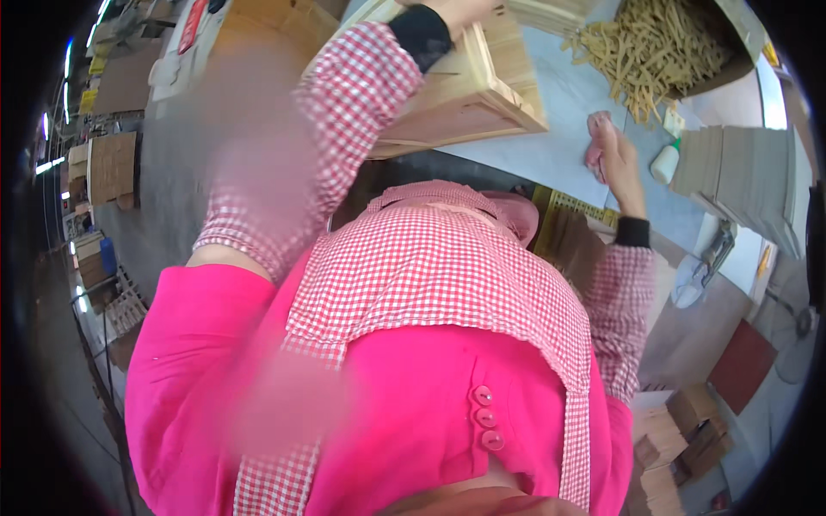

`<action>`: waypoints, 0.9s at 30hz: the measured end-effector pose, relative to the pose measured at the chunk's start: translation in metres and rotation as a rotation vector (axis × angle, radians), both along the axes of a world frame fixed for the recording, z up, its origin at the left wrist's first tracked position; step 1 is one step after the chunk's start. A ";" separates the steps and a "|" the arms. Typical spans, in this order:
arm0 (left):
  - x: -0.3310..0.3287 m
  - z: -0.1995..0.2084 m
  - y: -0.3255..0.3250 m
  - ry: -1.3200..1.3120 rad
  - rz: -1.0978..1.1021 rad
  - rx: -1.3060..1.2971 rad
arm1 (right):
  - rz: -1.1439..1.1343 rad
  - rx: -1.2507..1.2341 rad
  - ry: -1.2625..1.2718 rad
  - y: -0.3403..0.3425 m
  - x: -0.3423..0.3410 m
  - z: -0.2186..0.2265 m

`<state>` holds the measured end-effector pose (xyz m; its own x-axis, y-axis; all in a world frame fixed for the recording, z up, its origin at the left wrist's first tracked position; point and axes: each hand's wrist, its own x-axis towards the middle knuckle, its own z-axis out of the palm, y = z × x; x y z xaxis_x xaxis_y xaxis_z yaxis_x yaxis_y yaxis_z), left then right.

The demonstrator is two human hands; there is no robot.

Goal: Applying glue to wooden planks and assembling them into boxes using a nail gun.

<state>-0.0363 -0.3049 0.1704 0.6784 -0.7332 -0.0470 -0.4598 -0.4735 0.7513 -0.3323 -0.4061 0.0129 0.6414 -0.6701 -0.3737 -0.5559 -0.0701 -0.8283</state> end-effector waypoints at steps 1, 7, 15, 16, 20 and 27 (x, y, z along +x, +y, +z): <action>0.006 -0.002 -0.002 0.057 -0.061 -0.155 | -0.054 -0.003 -0.119 0.000 0.020 -0.011; 0.065 -0.043 0.023 0.122 0.060 -0.706 | 0.014 -0.035 -0.588 -0.026 0.097 0.035; 0.117 -0.099 0.068 0.309 0.142 -0.824 | 0.150 -0.156 -0.609 -0.030 0.142 0.042; 0.111 -0.091 0.068 0.323 0.165 -0.808 | 0.123 -0.103 -0.604 -0.028 0.142 0.042; 0.105 -0.084 0.072 0.494 0.266 -0.733 | 0.061 -0.039 -0.570 -0.025 0.145 0.047; 0.112 -0.078 0.086 0.379 0.274 -0.529 | -0.027 0.008 -0.718 -0.012 0.162 0.044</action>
<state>0.0759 -0.2193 0.0928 0.8493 -0.5278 -0.0012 -0.0370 -0.0619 0.9974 -0.1701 -0.4180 0.0565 0.7139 -0.6882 0.1294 0.1250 -0.0565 -0.9905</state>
